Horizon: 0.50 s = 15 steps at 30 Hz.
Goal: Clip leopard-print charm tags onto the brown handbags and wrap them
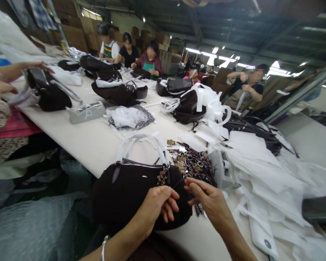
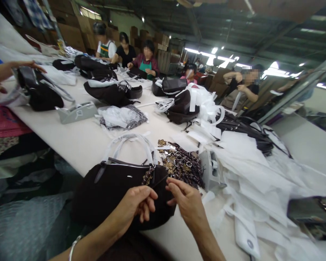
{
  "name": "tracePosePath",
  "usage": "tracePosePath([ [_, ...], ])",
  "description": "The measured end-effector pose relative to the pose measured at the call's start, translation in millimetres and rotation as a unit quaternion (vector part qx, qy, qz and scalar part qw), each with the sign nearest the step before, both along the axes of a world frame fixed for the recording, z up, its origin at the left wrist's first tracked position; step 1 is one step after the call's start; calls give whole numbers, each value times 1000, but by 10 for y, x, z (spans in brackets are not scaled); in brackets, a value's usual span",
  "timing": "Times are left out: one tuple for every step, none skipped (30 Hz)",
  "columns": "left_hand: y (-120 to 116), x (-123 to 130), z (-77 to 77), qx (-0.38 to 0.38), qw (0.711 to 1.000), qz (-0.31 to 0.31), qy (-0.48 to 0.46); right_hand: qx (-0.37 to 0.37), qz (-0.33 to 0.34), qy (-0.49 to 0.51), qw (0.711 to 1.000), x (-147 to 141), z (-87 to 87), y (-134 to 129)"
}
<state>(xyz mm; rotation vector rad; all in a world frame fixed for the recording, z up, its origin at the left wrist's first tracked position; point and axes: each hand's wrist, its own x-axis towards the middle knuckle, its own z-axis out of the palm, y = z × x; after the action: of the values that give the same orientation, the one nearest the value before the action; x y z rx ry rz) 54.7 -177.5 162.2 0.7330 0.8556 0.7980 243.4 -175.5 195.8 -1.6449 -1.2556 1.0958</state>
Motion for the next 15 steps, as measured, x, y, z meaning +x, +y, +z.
tracePosePath([
  [-4, 24, -3, -1, 1000, -8, 0, 1, -4, 47, 999, -134, -10, 51],
  [-6, 37, -12, -1, 1000, -14, 0, 3, -10, 86, 996, -233, -19, 95],
  [-8, 42, -28, -2, 1000, -19, 1, 2, -16, 120, 993, -303, -22, 132],
  [-10, 38, -48, -1, 1000, -25, 5, -4, -21, 154, 988, -349, -17, 165],
  [-12, 27, -68, 2, 999, -35, 10, -12, -26, 190, 981, -378, -6, 194],
  [-13, 6, -87, 7, 998, -51, 18, -23, -32, 226, 973, -396, 13, 220],
  [-10, -23, -99, 18, 997, -71, 31, -36, -40, 261, 964, -405, 35, 243],
  [0, -61, -102, 35, 994, -93, 49, -48, -50, 293, 954, -408, 58, 264],
  [21, -110, -95, 57, 989, -118, 69, -58, -61, 317, 945, -404, 78, 282],
  [56, -165, -78, 82, 983, -139, 89, -62, -71, 333, 938, -393, 92, 297],
  [107, -225, -53, 112, 976, -150, 113, -62, -76, 336, 937, -373, 97, 310],
  [175, -285, -25, 148, 967, -148, 142, -58, -73, 327, 940, -345, 94, 320],
  [258, -339, -1, 190, 956, -133, 178, -52, -62, 304, 949, -310, 84, 328],
  [354, -380, 14, 233, 940, -108, 223, -45, -45, 267, 962, -269, 71, 337],
  [458, -407, 15, 271, 918, -78, 278, -37, -26, 218, 975, -225, 59, 345],
])
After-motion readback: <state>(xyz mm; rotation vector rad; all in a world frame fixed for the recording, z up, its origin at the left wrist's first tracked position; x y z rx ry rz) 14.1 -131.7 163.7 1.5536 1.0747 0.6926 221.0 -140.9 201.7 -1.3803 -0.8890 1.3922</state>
